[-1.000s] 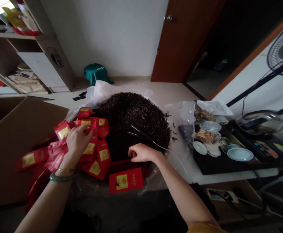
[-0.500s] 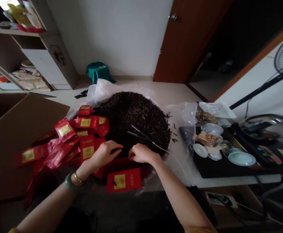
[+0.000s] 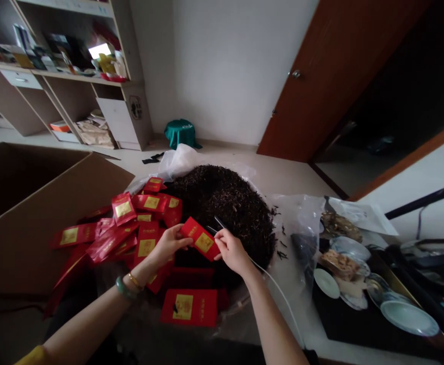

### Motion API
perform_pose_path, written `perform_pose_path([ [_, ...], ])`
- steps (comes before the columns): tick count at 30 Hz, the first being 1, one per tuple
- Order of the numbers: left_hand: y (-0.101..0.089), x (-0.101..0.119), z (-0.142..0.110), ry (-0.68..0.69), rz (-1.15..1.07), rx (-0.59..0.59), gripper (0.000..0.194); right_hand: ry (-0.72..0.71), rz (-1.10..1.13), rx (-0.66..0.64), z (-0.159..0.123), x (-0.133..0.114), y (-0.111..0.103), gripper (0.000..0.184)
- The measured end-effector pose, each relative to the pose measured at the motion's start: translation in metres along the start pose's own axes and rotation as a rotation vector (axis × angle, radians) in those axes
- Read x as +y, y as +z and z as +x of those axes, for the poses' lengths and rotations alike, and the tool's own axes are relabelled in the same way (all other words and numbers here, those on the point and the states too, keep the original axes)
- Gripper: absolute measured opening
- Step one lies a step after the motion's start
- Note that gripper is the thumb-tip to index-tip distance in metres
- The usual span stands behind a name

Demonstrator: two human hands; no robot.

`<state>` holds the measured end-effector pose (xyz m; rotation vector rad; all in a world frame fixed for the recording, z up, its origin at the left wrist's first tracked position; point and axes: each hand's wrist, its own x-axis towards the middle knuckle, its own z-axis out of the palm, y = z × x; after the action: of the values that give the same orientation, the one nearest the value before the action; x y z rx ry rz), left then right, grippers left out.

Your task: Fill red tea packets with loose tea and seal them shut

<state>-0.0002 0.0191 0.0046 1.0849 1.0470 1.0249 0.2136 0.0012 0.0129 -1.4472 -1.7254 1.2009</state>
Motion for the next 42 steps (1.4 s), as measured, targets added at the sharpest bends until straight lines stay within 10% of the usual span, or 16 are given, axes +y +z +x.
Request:
perform_pose_path([
  [6,0.002,-0.008,-0.007,0.159,0.238,-0.037,0.02,-0.441,-0.386,0.233,-0.002,-0.009,0.02,0.052],
  [18,0.005,-0.016,-0.016,0.324,0.431,0.022,0.02,-0.845,-0.686,0.478,-0.005,-0.017,0.046,0.036],
  [28,0.003,-0.004,-0.028,0.587,0.638,-0.017,0.02,-0.787,-0.575,0.515,-0.009,-0.032,0.04,0.014],
  [42,-0.013,0.008,-0.024,0.361,0.653,-0.128,0.03,-0.372,-0.273,0.378,-0.008,-0.021,0.037,0.017],
])
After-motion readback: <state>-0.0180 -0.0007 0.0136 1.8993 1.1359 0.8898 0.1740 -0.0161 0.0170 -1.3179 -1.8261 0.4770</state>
